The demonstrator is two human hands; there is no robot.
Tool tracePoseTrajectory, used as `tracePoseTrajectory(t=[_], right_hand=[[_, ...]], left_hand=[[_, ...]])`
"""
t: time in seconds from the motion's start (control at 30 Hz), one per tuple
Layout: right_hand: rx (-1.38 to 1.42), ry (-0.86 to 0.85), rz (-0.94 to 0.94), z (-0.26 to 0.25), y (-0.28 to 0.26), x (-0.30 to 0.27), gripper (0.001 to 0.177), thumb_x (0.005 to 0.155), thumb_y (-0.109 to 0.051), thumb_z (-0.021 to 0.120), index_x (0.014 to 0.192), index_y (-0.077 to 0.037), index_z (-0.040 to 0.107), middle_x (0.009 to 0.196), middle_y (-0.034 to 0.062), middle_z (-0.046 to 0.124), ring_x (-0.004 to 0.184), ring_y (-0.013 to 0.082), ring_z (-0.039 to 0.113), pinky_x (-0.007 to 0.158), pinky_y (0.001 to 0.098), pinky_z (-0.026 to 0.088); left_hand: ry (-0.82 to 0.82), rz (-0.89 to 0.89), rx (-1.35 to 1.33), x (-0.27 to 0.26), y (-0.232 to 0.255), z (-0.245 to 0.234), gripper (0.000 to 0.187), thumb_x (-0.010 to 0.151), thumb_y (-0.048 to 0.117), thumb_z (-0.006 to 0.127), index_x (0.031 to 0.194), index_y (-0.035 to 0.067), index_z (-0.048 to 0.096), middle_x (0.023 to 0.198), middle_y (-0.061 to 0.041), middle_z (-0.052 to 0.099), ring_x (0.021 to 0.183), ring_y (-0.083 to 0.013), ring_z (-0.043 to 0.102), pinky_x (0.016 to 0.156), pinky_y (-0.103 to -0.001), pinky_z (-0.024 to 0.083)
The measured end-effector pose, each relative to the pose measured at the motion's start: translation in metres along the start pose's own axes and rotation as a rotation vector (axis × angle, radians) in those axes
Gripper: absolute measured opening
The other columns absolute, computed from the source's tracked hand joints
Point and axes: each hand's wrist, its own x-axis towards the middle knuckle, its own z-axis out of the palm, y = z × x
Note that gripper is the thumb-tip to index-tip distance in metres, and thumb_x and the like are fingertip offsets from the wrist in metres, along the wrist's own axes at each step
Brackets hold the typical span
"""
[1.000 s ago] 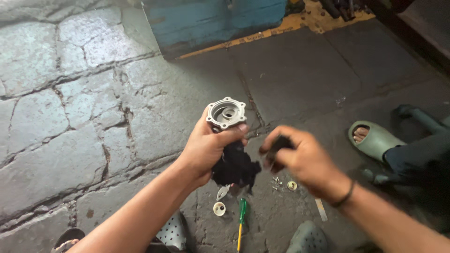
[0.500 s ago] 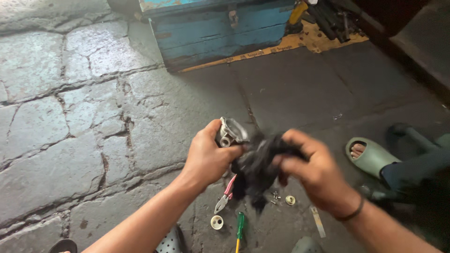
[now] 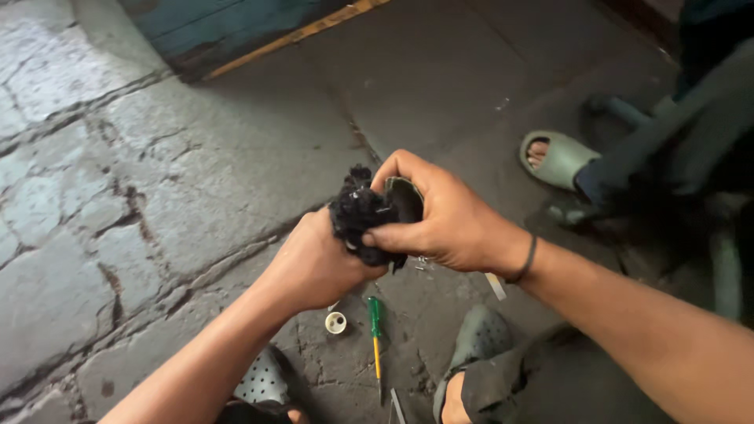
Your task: The person cleans a small metallic mechanical housing and several internal components using a dark cloth and sandpaper.
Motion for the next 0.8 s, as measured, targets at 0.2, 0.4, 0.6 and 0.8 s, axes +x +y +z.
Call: tracePoseTrajectory(t=[0.2,0.4,0.6,0.8], right_hand=[[0.192,0.190,0.134,-0.005,0.018,-0.015,0.026,0.086,-0.013,0.081,0.101,-0.007,0.060,0.084,0.0000,0.065,0.074,0.0081,0.060,0.062,0.0269,0.051],[0.396,0.128,0.369,-0.029,0.027,-0.034,0.029,0.084,-0.011,0.075,0.107,-0.008,0.056,0.079,0.0008,0.064,0.059,0.0110,0.056,0.048,0.0286,0.046],[0.465,0.092,0.310,-0.038,0.028,-0.049,0.030,0.084,-0.007,0.074,0.109,-0.008,0.058,0.083,0.0009,0.065,0.064,0.0090,0.061,0.054,0.0260,0.052],[0.290,0.297,0.376,-0.032,0.018,-0.050,0.022,0.086,-0.013,0.075,0.101,-0.006,0.061,0.075,0.0032,0.064,0.055,0.0124,0.057,0.044,0.0296,0.044]], left_hand=[[-0.122,-0.008,-0.005,0.006,0.018,0.018,0.034,0.067,0.023,0.078,0.094,0.004,0.071,0.077,-0.011,0.075,0.073,-0.0199,0.075,0.068,-0.035,0.057],[-0.221,-0.037,-0.147,0.017,0.019,0.037,0.034,0.068,0.019,0.075,0.100,0.005,0.073,0.086,-0.007,0.077,0.082,-0.0144,0.073,0.077,-0.032,0.057],[-0.238,0.063,-0.177,0.018,0.025,0.044,0.042,0.069,0.016,0.075,0.110,0.006,0.070,0.096,-0.006,0.079,0.093,-0.0140,0.074,0.086,-0.030,0.057],[-0.250,0.122,-0.129,0.015,0.031,0.048,0.040,0.073,0.021,0.073,0.111,0.008,0.070,0.097,-0.006,0.079,0.096,-0.0167,0.076,0.088,-0.032,0.057]])
